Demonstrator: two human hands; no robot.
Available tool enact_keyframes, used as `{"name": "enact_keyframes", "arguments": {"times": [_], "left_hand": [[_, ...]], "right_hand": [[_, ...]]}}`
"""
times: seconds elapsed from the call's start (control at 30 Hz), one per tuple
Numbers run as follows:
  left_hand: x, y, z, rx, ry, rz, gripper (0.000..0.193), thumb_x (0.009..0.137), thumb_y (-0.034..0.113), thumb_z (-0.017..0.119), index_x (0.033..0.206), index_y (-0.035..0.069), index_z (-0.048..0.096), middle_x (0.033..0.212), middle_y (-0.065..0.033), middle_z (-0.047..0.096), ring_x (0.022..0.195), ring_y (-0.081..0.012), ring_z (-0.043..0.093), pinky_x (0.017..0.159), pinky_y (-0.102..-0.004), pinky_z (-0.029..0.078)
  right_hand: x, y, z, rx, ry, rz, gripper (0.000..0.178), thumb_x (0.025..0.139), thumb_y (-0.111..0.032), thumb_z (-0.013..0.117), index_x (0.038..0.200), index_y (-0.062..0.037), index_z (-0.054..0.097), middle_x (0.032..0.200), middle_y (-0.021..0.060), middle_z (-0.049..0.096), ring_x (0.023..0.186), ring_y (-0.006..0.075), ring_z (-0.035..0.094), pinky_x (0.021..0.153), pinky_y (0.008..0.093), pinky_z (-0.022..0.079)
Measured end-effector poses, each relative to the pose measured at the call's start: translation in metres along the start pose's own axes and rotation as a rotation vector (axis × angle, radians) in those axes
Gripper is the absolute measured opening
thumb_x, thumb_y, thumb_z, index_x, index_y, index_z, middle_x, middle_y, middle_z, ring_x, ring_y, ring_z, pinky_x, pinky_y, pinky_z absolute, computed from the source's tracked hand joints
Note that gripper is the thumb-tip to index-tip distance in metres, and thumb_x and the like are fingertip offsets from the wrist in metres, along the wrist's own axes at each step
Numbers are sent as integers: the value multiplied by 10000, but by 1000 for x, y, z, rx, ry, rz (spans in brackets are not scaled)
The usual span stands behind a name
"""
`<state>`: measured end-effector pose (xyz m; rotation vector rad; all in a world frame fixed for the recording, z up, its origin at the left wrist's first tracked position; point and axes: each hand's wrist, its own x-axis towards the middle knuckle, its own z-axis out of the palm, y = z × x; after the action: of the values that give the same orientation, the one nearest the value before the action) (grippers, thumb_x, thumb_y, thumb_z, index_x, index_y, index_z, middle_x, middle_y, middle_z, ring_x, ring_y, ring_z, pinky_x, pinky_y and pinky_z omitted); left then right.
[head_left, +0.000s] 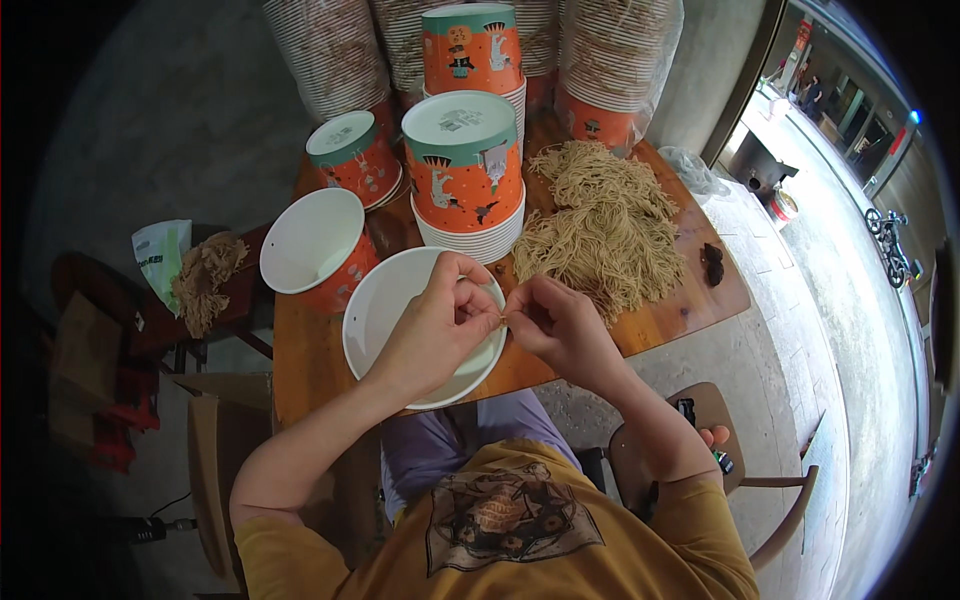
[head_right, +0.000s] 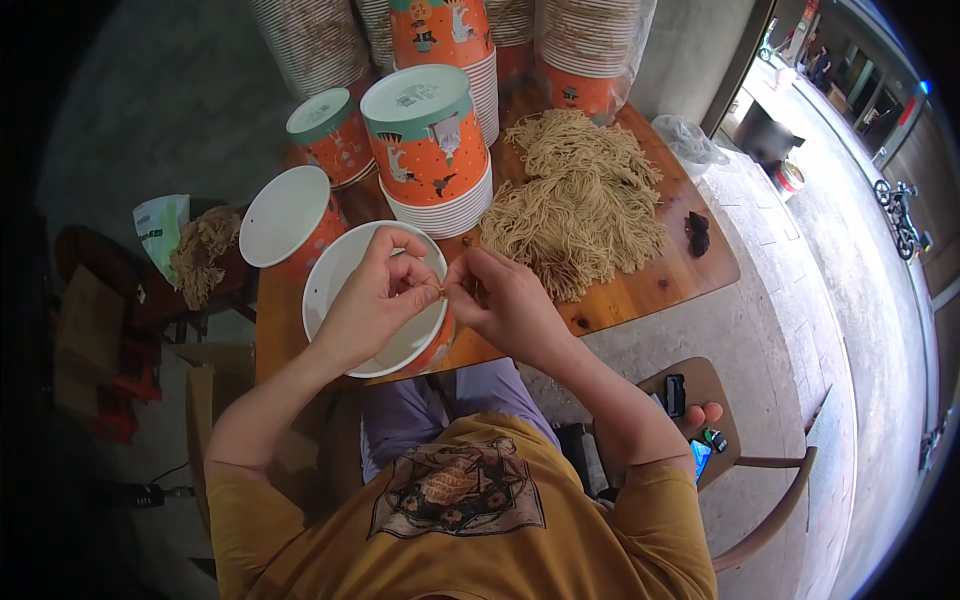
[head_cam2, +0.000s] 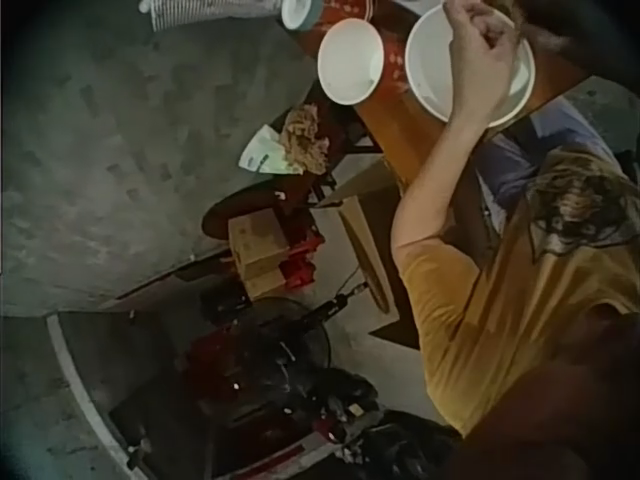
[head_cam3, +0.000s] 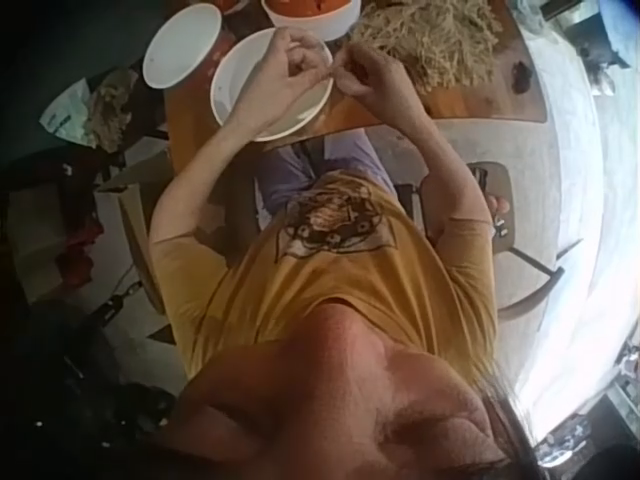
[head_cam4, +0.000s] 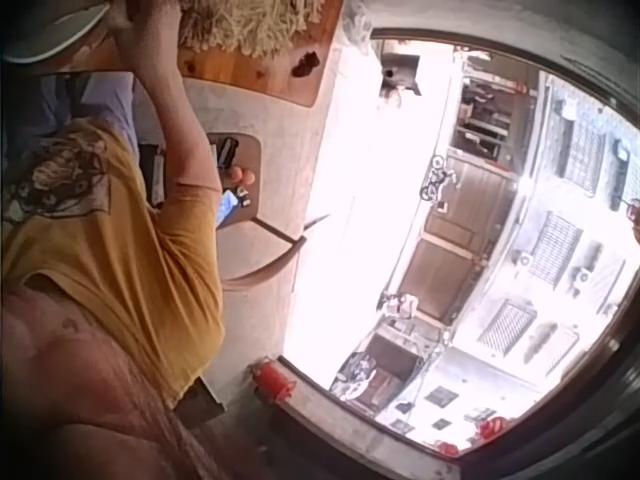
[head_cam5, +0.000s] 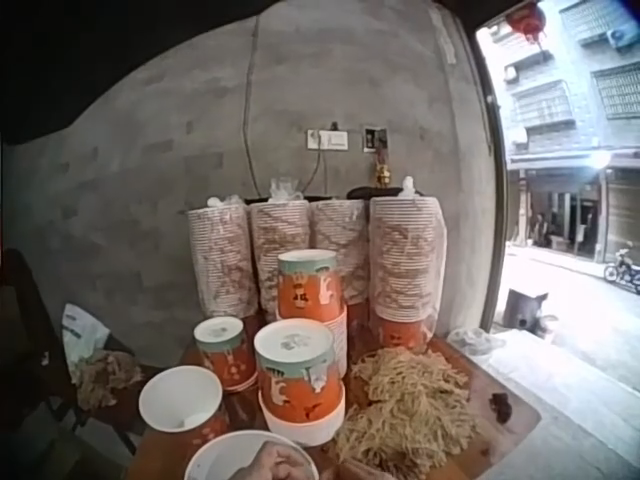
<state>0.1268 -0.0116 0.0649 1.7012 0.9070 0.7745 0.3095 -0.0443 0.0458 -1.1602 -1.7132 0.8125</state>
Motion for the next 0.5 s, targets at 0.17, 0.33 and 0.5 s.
{"name": "enact_keyframes", "arguments": {"times": [0.17, 0.33, 0.5], "left_hand": [[-2, 10, 1, 133, 6, 43, 263, 887, 39, 562, 1073, 30, 376, 817, -60, 582, 775, -131, 581, 748, -295, 470], [-4, 8, -1, 126, -3, 63, 238, 886, 44, 559, 1057, 34, 393, 823, -54, 566, 773, -124, 574, 752, -296, 469], [1, -9, -3, -37, -4, 28, 191, 878, 39, 566, 1020, 34, 439, 864, -24, 542, 798, -95, 543, 746, -259, 456]], "right_hand": [[-1, 9, 0, 342, -91, 173, 123, 892, -179, 579, 917, -58, 572, 725, -74, 452, 622, 9, 416, 541, 175, 341], [-3, 1, -2, 675, -186, 540, 151, 897, -244, 576, 929, -97, 575, 717, -105, 453, 575, -23, 317, 493, 166, 233], [-5, 12, 15, 543, -47, 290, 164, 898, -232, 588, 939, -75, 565, 762, -77, 507, 612, -5, 402, 492, 174, 302]]}}
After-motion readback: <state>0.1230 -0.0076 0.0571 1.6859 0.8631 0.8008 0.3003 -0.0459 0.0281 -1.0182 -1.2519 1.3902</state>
